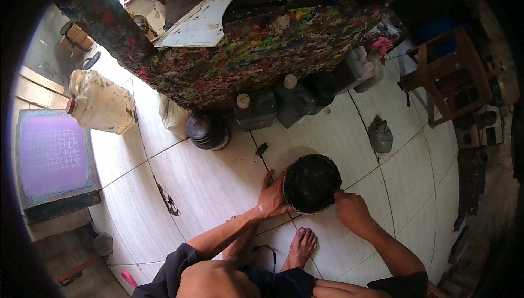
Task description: The person mixes dark printing ink in a small container using a spatula, adds liquid from a spray bottle, and continues stirring by hand.
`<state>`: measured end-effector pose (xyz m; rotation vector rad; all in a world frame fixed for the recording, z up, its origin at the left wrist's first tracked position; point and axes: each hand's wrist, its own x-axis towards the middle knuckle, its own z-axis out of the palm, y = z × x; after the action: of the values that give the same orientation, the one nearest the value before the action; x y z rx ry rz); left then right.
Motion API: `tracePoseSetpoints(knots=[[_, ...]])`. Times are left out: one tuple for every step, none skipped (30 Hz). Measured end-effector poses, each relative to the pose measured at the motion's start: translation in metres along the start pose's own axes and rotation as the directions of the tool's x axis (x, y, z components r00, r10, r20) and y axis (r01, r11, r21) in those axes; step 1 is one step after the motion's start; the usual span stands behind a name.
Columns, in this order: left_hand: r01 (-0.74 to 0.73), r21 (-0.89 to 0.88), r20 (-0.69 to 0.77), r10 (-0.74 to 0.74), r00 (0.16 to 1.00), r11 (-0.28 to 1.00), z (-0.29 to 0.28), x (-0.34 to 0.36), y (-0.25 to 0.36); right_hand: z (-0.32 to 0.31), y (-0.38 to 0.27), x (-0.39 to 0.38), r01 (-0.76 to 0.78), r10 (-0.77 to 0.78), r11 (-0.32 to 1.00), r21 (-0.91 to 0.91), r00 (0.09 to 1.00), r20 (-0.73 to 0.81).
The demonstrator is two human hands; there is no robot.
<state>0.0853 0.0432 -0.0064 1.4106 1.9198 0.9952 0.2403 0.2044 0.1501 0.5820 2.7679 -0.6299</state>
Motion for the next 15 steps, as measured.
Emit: tracePoseSetpoints(knots=[[-0.02,0.0,-0.015,0.02,1.0,1.0,0.002,0.001,-0.001,0.008,0.001,0.0,-0.014,0.014,1.0,0.002,1.0,0.002],[-0.038,0.003,-0.029,0.038,0.999,0.999,0.002,0.003,0.001,0.022,0.003,-0.001,-0.027,0.027,1.0,0.005,1.0,0.002],[-0.025,-0.032,-0.022,0.024,0.999,0.999,0.0,0.004,0.004,0.03,0.004,-0.002,-0.041,0.04,0.999,0.007,0.999,0.002],[0.004,-0.061,-0.013,-0.005,1.0,0.998,-0.004,0.004,0.009,0.033,0.003,-0.002,-0.061,0.059,0.997,0.045,0.997,0.04],[0.033,-0.091,-0.002,-0.033,0.999,0.995,-0.008,0.004,0.014,0.034,0.003,-0.002,-0.083,0.077,0.993,0.08,0.994,0.078],[0.071,-0.116,0.015,-0.069,0.997,0.991,-0.011,0.005,0.019,0.035,0.002,-0.003,-0.108,0.095,0.988,0.114,0.989,0.116],[0.085,-0.112,0.014,-0.084,0.996,0.99,-0.012,0.003,0.019,0.032,-0.004,-0.005,-0.074,0.061,0.993,0.098,0.99,0.123],[0.097,-0.113,0.012,-0.096,0.995,0.989,-0.012,0.001,0.019,0.024,-0.014,-0.012,-0.046,0.035,0.996,0.08,0.99,0.134],[0.078,-0.093,-0.002,-0.078,0.997,0.993,-0.009,-0.001,0.016,0.016,-0.022,-0.017,-0.019,0.01,0.998,0.062,0.989,0.145],[0.05,-0.084,-0.016,-0.052,0.999,0.995,-0.008,0.001,0.015,0.008,-0.023,-0.021,-0.019,0.018,1.0,0.014,0.993,0.12],[0.03,-0.07,-0.029,-0.033,0.999,0.997,-0.007,0.001,0.014,0.001,-0.022,-0.023,-0.013,0.016,1.0,-0.029,0.995,0.101],[0.011,-0.064,-0.044,-0.014,0.999,0.998,-0.007,0.002,0.014,-0.007,-0.022,-0.024,-0.008,0.014,0.997,-0.071,0.997,0.081],[0.011,-0.068,-0.051,-0.015,0.999,0.998,-0.007,0.001,0.014,-0.019,-0.026,-0.026,-0.001,0.012,0.993,-0.122,0.996,0.093],[0.013,-0.066,-0.059,-0.017,0.998,0.998,-0.01,-0.001,0.014,-0.035,-0.032,-0.025,0.009,0.008,0.986,-0.169,0.995,0.098],[0.027,-0.073,-0.059,-0.032,0.998,0.997,-0.012,-0.003,0.015,-0.048,-0.035,-0.023,0.02,0.002,0.977,-0.214,0.995,0.104]])
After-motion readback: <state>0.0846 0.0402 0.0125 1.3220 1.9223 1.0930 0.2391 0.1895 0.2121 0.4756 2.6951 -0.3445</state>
